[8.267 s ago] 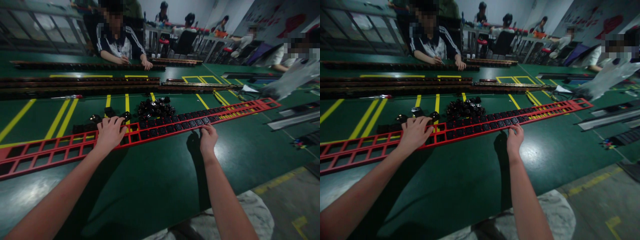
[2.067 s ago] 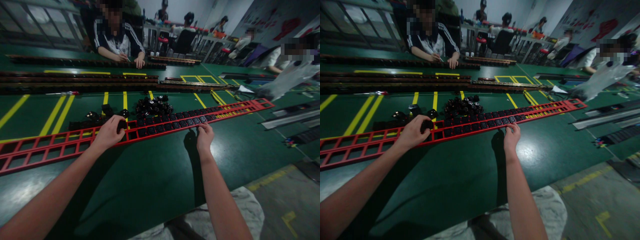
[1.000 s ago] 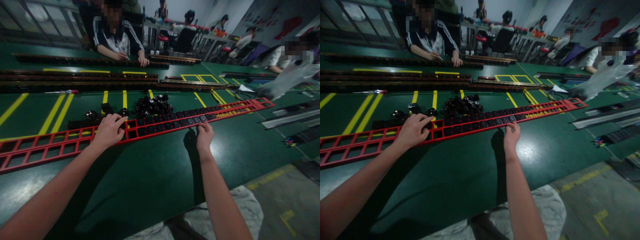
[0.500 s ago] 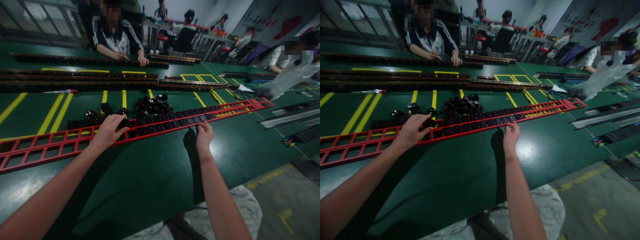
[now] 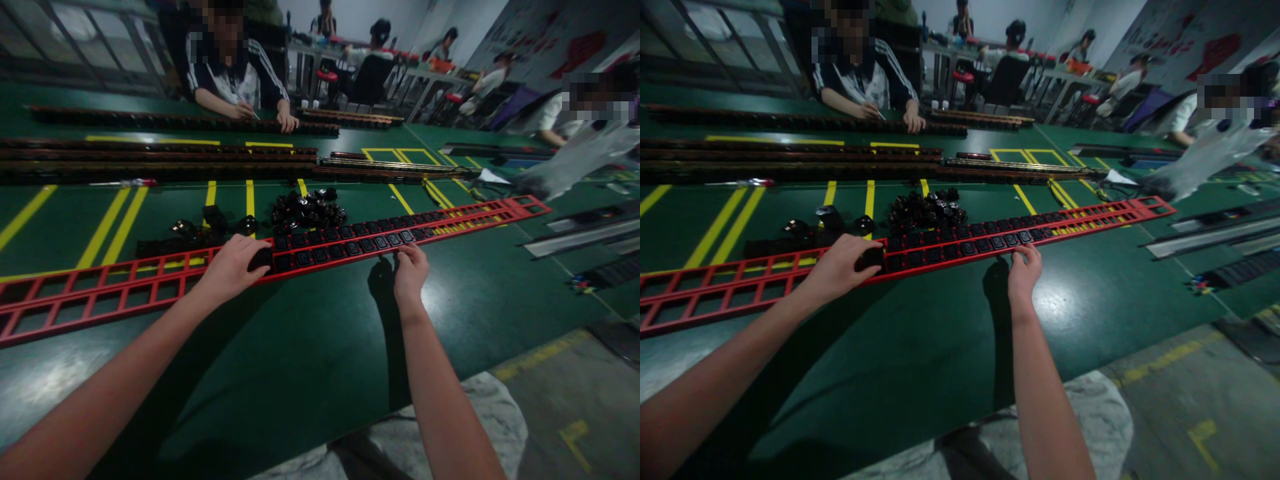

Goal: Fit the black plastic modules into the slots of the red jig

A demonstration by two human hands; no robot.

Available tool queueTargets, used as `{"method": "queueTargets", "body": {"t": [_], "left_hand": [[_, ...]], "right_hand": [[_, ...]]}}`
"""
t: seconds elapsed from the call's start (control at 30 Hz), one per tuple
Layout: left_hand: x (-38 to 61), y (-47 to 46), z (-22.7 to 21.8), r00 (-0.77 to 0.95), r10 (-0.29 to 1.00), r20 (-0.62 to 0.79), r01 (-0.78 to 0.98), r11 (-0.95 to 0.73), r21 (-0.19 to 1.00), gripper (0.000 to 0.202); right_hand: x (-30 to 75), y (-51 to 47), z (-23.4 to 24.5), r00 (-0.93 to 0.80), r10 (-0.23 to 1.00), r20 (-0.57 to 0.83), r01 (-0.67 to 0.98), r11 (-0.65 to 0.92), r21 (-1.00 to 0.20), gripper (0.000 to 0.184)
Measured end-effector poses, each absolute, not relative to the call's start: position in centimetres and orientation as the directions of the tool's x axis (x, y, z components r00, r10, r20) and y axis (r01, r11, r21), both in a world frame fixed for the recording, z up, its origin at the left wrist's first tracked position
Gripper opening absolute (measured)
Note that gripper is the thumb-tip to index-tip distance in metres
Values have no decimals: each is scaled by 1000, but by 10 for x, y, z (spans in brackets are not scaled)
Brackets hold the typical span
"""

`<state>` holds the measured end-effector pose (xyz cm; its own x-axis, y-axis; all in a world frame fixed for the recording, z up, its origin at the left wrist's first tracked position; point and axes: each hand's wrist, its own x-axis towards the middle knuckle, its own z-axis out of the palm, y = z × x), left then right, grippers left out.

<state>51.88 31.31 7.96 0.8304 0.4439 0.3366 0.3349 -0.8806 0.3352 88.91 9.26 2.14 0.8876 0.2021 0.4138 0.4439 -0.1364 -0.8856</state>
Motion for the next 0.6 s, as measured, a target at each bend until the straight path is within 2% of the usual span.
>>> {"method": "queueTargets", "body": {"t": [0.2,0.33,0.47,0.6], "left_hand": [[521,301,76,829,470,302,289,-823,488,41],[522,300,74,829,498,254,349,-817,460,43],[524,300,74,775,566,281,437,-801,409,41],[523,298,78,814,509,280,397,-840,370,37]], "right_hand": [[887,92,22,892,206,403,434,-140,-890,18],[887,92,22,894,202,400,431,-144,-891,19],[887,92,22,894,208,398,431,-155,-889,18],[888,92,21,892,208,402,435,-148,-888,19]]}}
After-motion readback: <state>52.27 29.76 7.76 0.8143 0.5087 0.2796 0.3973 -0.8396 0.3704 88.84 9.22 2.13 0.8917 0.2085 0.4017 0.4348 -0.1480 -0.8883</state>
